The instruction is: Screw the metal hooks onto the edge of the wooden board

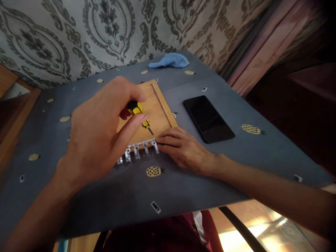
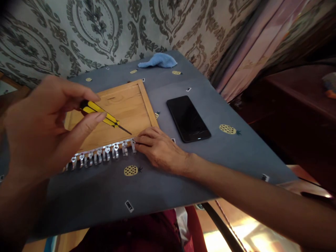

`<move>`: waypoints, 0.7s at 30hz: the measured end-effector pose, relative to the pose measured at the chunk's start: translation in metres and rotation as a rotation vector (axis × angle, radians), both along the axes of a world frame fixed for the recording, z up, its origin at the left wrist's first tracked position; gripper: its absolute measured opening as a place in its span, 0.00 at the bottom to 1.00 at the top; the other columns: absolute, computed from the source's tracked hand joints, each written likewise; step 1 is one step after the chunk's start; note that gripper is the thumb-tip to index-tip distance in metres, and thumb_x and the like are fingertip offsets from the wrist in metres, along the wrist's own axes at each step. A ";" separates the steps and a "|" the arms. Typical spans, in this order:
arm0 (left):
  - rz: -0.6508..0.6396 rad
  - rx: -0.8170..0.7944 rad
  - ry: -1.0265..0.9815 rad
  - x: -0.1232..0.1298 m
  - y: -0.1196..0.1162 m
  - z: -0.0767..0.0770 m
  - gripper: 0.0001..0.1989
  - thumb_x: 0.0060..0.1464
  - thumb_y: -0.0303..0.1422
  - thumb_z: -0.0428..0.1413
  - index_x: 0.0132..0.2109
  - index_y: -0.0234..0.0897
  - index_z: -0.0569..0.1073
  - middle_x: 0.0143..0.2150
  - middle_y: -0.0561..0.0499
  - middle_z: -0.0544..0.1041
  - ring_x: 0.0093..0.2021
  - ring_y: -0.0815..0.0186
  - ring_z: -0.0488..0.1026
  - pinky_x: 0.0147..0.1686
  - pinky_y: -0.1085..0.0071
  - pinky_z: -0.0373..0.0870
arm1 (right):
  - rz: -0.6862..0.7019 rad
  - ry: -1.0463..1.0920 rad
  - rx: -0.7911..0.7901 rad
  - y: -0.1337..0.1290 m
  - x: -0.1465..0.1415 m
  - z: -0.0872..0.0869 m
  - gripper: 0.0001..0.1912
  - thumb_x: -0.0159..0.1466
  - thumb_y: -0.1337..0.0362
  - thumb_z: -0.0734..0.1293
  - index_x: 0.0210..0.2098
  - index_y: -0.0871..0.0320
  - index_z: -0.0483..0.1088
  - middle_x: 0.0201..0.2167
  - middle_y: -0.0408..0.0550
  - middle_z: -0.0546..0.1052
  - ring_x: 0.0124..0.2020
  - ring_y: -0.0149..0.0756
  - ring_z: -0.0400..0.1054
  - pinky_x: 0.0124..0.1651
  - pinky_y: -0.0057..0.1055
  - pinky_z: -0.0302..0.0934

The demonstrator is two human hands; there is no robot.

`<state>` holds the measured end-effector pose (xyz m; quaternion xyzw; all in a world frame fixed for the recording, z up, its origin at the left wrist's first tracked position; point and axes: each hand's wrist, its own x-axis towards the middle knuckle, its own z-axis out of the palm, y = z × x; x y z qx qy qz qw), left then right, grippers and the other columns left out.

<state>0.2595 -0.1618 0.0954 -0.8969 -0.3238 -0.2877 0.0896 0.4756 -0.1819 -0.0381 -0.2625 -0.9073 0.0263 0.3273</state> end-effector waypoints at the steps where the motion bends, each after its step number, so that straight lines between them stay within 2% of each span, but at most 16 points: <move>1: -0.017 0.006 0.031 0.000 0.000 -0.001 0.06 0.63 0.28 0.55 0.46 0.39 0.69 0.40 0.53 0.75 0.36 0.70 0.72 0.38 0.73 0.70 | -0.004 -0.006 -0.006 0.000 0.000 0.000 0.15 0.66 0.75 0.59 0.46 0.61 0.75 0.44 0.52 0.81 0.47 0.44 0.69 0.50 0.45 0.66; 6: -0.076 0.035 0.074 0.000 0.002 -0.004 0.05 0.61 0.27 0.56 0.45 0.33 0.70 0.40 0.52 0.76 0.41 0.70 0.74 0.42 0.75 0.70 | -0.005 -0.014 -0.010 0.000 0.001 -0.001 0.15 0.66 0.75 0.59 0.46 0.60 0.75 0.44 0.52 0.81 0.48 0.44 0.69 0.50 0.45 0.66; 14: -0.078 0.025 0.070 0.001 0.001 -0.009 0.06 0.62 0.27 0.56 0.46 0.35 0.69 0.42 0.53 0.77 0.43 0.70 0.75 0.43 0.75 0.71 | 0.000 -0.014 -0.010 0.000 0.001 0.000 0.15 0.66 0.75 0.59 0.46 0.62 0.75 0.44 0.52 0.81 0.47 0.44 0.69 0.50 0.45 0.66; 18: -0.070 0.001 0.060 0.001 0.002 -0.009 0.06 0.63 0.28 0.55 0.46 0.39 0.69 0.42 0.54 0.77 0.43 0.69 0.74 0.43 0.75 0.70 | -0.005 -0.032 -0.040 0.000 0.001 0.001 0.15 0.67 0.75 0.59 0.47 0.60 0.75 0.45 0.52 0.80 0.48 0.43 0.69 0.51 0.46 0.66; 21: -0.102 0.002 0.047 0.001 0.001 -0.008 0.06 0.61 0.27 0.56 0.46 0.36 0.69 0.41 0.52 0.77 0.42 0.69 0.75 0.42 0.74 0.70 | -0.009 -0.034 -0.037 0.000 0.000 0.001 0.15 0.66 0.75 0.59 0.46 0.61 0.75 0.45 0.52 0.80 0.48 0.44 0.69 0.51 0.46 0.67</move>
